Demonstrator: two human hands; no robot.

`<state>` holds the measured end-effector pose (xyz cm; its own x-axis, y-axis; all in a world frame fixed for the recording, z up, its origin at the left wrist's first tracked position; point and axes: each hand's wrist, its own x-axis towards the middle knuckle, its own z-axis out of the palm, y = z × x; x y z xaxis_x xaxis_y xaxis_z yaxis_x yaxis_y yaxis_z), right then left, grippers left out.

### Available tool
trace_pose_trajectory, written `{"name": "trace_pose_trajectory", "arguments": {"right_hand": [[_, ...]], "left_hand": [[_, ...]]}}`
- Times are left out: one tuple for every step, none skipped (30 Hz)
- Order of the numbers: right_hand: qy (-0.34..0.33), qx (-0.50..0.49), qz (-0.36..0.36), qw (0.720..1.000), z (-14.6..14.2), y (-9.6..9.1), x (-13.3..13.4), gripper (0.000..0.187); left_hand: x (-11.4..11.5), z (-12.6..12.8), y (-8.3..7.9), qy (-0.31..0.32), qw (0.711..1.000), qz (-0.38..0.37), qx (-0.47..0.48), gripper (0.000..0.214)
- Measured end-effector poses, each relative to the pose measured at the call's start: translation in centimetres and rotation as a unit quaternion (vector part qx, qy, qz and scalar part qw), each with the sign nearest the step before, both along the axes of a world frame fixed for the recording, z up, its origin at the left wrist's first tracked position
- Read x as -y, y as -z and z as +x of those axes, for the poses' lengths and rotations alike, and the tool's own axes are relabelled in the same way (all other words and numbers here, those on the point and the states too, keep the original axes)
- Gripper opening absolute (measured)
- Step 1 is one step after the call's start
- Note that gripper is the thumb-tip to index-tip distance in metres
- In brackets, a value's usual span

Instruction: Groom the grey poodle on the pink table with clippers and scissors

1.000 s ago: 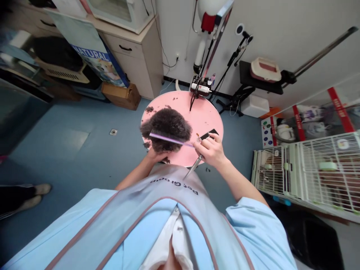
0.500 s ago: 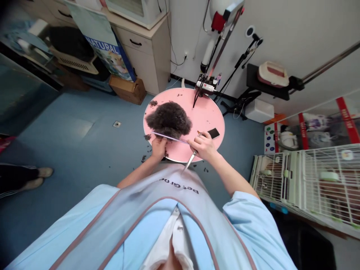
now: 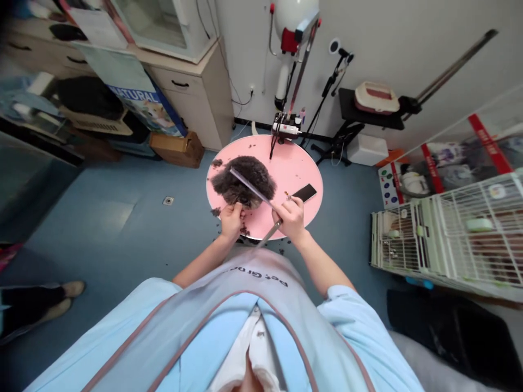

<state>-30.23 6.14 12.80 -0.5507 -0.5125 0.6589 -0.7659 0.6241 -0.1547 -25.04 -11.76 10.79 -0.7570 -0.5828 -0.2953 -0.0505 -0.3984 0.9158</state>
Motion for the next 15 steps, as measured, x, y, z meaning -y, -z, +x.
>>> {"name": "trace_pose_trajectory", "arguments": {"right_hand": [[0.019,0.017,-0.009,1.0,0.7,0.6,0.6,0.024],[0.041,0.032,-0.013,0.999,1.4,1.3,1.3,0.024],[0.069,0.044,-0.016,0.997,2.0,1.8,2.0,0.024],[0.102,0.052,-0.022,0.993,2.6,2.3,2.7,0.023],[0.136,0.057,-0.031,0.989,3.1,2.7,3.4,0.023],[0.168,0.06,-0.042,0.983,3.5,3.1,4.0,0.023],[0.192,0.058,-0.055,0.978,4.0,3.4,4.6,0.023],[0.208,0.055,-0.065,0.974,4.5,3.6,5.2,0.024],[0.217,0.05,-0.073,0.972,5.0,3.7,5.6,0.024],[0.218,0.045,-0.075,0.972,5.4,3.8,6.0,0.024],[0.215,0.04,-0.071,0.973,5.8,3.8,6.3,0.024],[0.211,0.036,-0.065,0.975,6.1,3.7,6.5,0.024],[0.212,0.032,-0.059,0.975,6.2,3.5,6.5,0.024],[0.22,0.028,-0.057,0.973,6.3,3.3,6.3,0.023],[0.238,0.023,-0.06,0.969,6.2,3.0,6.0,0.024]], "left_hand": [[0.3,-0.3,-0.3,0.015,1.0,0.006,-0.003,0.039],[0.7,-0.6,-0.6,0.029,0.999,0.013,-0.006,0.039],[1.0,-0.9,-0.9,0.042,0.999,0.02,-0.008,0.038],[1.3,-1.2,-1.2,0.054,0.998,0.024,-0.008,0.037],[1.6,-1.4,-1.4,0.068,0.997,0.026,-0.009,0.036],[1.9,-1.6,-1.6,0.081,0.996,0.023,-0.01,0.035],[2.2,-1.8,-1.6,0.093,0.995,0.016,-0.011,0.035],[2.4,-1.9,-1.7,0.105,0.994,0.008,-0.016,0.034],[2.6,-1.9,-1.6,0.115,0.993,0.0,-0.021,0.034],[2.8,-2.0,-1.5,0.125,0.992,-0.008,-0.024,0.034],[3.0,-2.0,-1.5,0.132,0.991,-0.012,-0.026,0.033],[3.2,-1.9,-1.4,0.137,0.99,-0.014,-0.024,0.033],[3.3,-1.9,-1.3,0.14,0.99,-0.013,-0.021,0.032],[3.5,-1.9,-1.3,0.14,0.99,-0.012,-0.017,0.032],[3.6,-1.9,-1.3,0.139,0.99,-0.011,-0.014,0.032]]}}
